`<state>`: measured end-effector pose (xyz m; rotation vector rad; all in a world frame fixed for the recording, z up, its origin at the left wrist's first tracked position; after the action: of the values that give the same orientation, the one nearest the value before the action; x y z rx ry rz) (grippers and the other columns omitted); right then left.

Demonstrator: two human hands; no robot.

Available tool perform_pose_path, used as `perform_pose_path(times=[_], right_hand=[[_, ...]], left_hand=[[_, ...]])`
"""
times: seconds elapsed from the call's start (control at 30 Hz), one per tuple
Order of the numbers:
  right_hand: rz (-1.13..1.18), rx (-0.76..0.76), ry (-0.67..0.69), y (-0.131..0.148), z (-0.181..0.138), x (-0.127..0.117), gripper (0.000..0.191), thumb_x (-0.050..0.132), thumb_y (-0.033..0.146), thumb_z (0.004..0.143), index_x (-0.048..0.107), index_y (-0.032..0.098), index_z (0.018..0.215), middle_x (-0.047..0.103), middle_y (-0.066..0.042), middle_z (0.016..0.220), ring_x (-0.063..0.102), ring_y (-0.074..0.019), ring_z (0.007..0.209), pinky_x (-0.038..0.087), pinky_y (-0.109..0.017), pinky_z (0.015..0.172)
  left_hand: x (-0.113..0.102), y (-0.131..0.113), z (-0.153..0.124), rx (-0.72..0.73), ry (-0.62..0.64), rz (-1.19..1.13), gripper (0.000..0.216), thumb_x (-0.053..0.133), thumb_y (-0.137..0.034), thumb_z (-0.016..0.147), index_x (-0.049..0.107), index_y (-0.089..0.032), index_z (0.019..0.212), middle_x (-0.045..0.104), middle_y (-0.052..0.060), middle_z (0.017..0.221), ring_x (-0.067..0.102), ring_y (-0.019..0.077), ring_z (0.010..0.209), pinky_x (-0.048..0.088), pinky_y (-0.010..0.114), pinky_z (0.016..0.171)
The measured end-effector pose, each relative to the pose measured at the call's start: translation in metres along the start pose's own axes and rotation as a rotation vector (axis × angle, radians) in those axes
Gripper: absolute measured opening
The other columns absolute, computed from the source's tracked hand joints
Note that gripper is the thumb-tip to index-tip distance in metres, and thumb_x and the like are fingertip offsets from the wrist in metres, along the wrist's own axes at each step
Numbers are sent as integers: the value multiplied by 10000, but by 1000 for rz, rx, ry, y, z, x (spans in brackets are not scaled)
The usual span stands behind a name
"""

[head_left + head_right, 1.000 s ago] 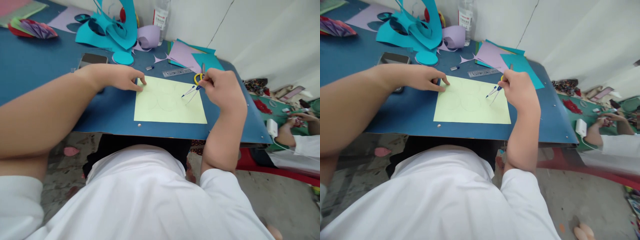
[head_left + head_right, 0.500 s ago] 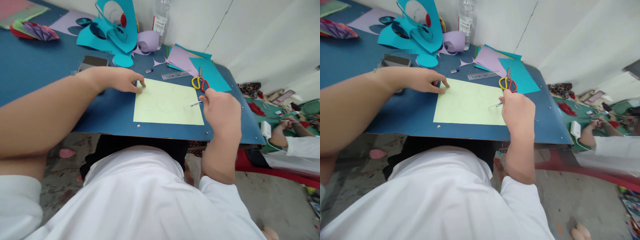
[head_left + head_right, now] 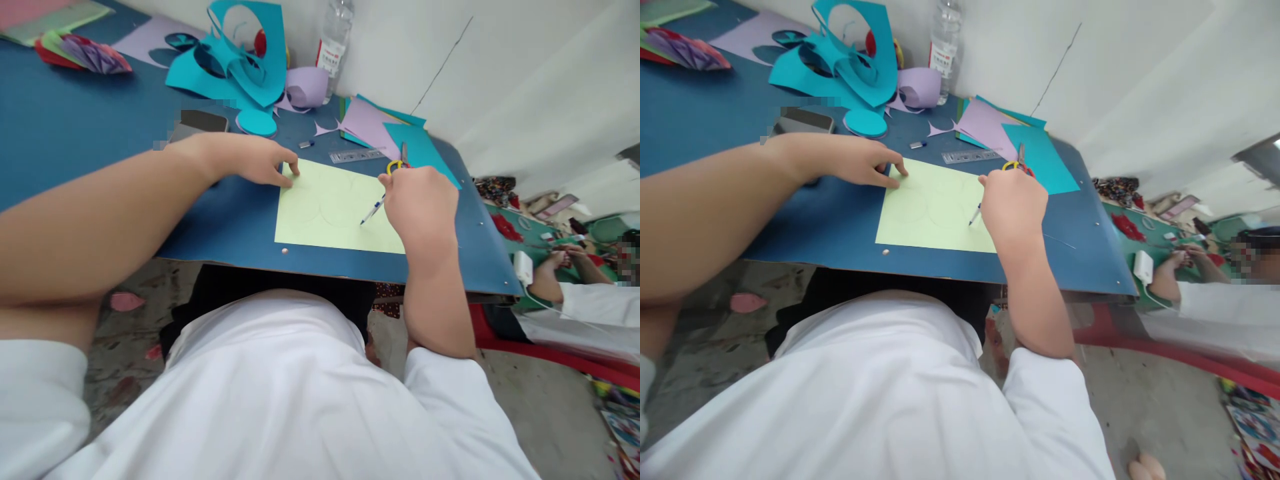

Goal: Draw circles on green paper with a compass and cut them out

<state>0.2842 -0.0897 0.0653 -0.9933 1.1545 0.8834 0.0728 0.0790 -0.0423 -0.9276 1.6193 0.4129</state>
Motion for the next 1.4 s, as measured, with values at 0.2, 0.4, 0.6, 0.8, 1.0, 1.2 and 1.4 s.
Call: perform_pose_path(times=[0.2, 0.4, 0.6, 0.8, 1.0, 1.2, 1.4], right_hand=[[-38, 50, 1, 0, 12, -2, 437, 563, 306, 1325, 949, 101, 1318, 892, -266, 1203, 886, -416, 1169, 618, -405, 869], [-13, -3, -58, -11, -7, 11, 436, 567, 371, 1304, 916, 129, 1207, 848, -246, 1038, 847, -404, 1018, 603, -434, 856], [-42, -125, -99, -30, -27, 24, 509, 524, 481, 1292, 854, 177, 1052, 788, -207, 897, 713, -336, 846, 426, -391, 729], [-80, -177, -22, -60, -16, 25, 330, 677, 364, 1208, 756, 231, 917, 782, -175, 877, 652, -319, 789, 337, -406, 698], [44, -299, 14, -80, 29, 30, 313, 760, 291, 1116, 640, 285, 827, 760, -126, 838, 690, -343, 841, 396, -426, 753], [273, -320, 46, -75, 57, 27, 269, 777, 223, 1013, 617, 301, 811, 724, -66, 779, 650, -296, 773, 441, -436, 774], [410, -407, -24, -50, 61, 22, 115, 738, 197, 997, 714, 282, 922, 868, -126, 989, 723, -313, 858, 531, -463, 843]], left_hand=[[2, 2, 2, 20, 15, -7, 782, 711, -709, 1102, 764, -346, 1792, 899, 135, 1413, 809, 421, 1356, 567, 418, 1135], [1, 0, 1, 25, 4, -29, 752, 724, -730, 1117, 780, -347, 1762, 908, 117, 1329, 798, 404, 1319, 547, 408, 1115], [0, -4, -2, 6, 10, -19, 755, 694, -759, 1167, 782, -304, 1763, 898, 118, 1340, 784, 375, 1294, 522, 396, 1100], [2, 0, 0, 12, 6, -27, 781, 685, -814, 1172, 773, -316, 1767, 902, 85, 1265, 749, 351, 1335, 507, 379, 1123], [3, 2, 2, 51, -5, -6, 735, 689, -691, 1148, 772, -320, 1776, 899, 111, 1322, 779, 369, 1305, 539, 388, 1066], [3, 5, 3, 60, -6, -6, 765, 704, -705, 1110, 782, -324, 1770, 900, 127, 1339, 803, 377, 1283, 558, 406, 1078], [7, 11, 8, 40, 9, 13, 843, 702, -819, 1064, 764, -403, 1794, 893, 106, 1399, 831, 410, 1335, 590, 407, 1095]])
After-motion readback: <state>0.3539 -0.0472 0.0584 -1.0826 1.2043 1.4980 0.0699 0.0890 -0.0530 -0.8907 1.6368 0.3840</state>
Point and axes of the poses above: each hand's wrist, its own z-axis towards the middle knuckle, its own x-axis out of the palm, y = z × x, the point moved 10 cm from there along z, towards the middle knuckle
